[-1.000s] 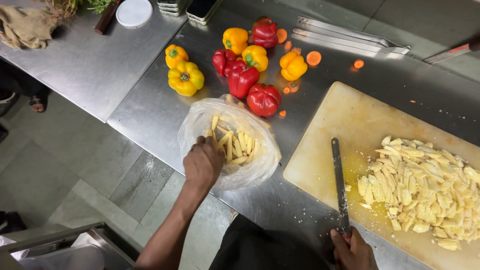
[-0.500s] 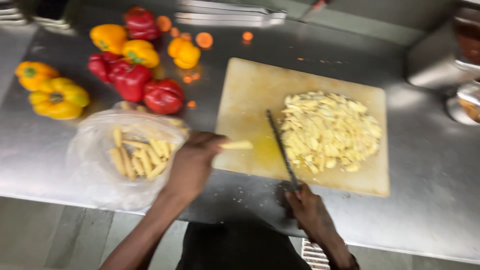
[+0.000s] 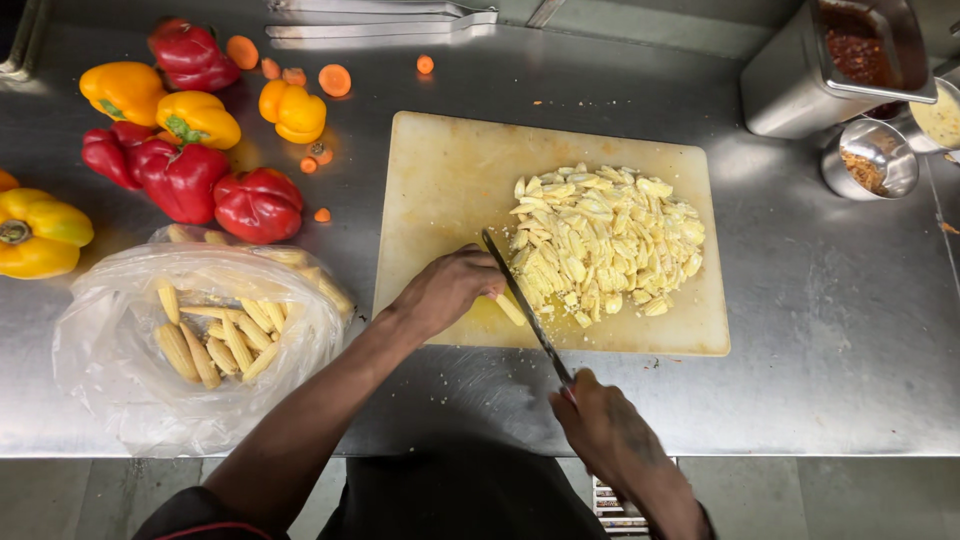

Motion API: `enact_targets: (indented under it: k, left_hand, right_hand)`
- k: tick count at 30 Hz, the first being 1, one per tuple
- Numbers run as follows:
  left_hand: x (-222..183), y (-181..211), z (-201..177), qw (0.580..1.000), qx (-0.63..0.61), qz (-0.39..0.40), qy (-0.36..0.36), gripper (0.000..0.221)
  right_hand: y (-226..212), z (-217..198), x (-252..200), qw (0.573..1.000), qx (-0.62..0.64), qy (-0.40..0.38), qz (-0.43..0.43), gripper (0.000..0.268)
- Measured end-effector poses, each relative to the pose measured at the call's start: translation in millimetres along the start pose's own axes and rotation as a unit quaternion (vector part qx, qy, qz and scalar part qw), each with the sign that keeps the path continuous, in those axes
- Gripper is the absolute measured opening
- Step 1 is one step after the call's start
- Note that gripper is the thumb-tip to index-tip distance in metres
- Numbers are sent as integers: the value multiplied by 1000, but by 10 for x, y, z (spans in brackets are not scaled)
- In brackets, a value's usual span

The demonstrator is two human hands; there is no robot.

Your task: The person chops baby corn into small pieces on a cutting board using a knife, occasionally taking more corn from a plastic bag.

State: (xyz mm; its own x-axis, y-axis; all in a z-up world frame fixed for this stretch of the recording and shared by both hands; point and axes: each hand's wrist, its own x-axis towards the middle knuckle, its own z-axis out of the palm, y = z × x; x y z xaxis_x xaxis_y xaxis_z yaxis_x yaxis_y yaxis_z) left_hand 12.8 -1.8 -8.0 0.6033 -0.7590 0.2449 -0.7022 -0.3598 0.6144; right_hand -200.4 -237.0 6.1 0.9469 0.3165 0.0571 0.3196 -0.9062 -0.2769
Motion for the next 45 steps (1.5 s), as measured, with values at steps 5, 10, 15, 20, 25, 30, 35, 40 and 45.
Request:
enact_targets:
  k: [5, 10, 15, 20, 25, 30, 35, 40, 45]
  left_hand:
    - [64, -64, 103, 1000, -11, -3, 4, 10]
    - [22, -4, 1, 1000, 4, 6, 18, 11]
    - [-13, -27, 7, 1000, 2, -14, 10, 9]
    - [-45, -36, 28, 1000, -3, -26, 15, 7]
    - [-96, -60, 34, 999, 8, 3, 41, 4]
    - [-150, -86, 84, 999, -32, -25, 36, 6]
    - [-195, 241, 313, 993, 91, -53, 47, 61]
    - [336, 566, 469, 991, 85, -100, -14, 102]
    - [186, 731, 125, 982, 129, -139, 7, 100]
  right_hand:
    - [-259, 120, 148, 900, -397, 151, -95, 40]
    - [-256, -50, 281, 982, -144, -63, 102, 24]
    - [-223, 191, 250, 873, -443, 159, -130, 41]
    - [-281, 182, 309, 978, -153, 85, -112, 16]
    - [-447, -183, 568, 965, 87, -152, 197, 26]
    - [-535, -143, 726, 972, -126, 143, -136, 21]
    - [-329, -391, 751, 789, 336, -192, 477, 30]
    - [-39, -267, 496, 801, 388, 12, 455, 26]
    - [-60, -73, 517, 789, 381, 16, 482, 30]
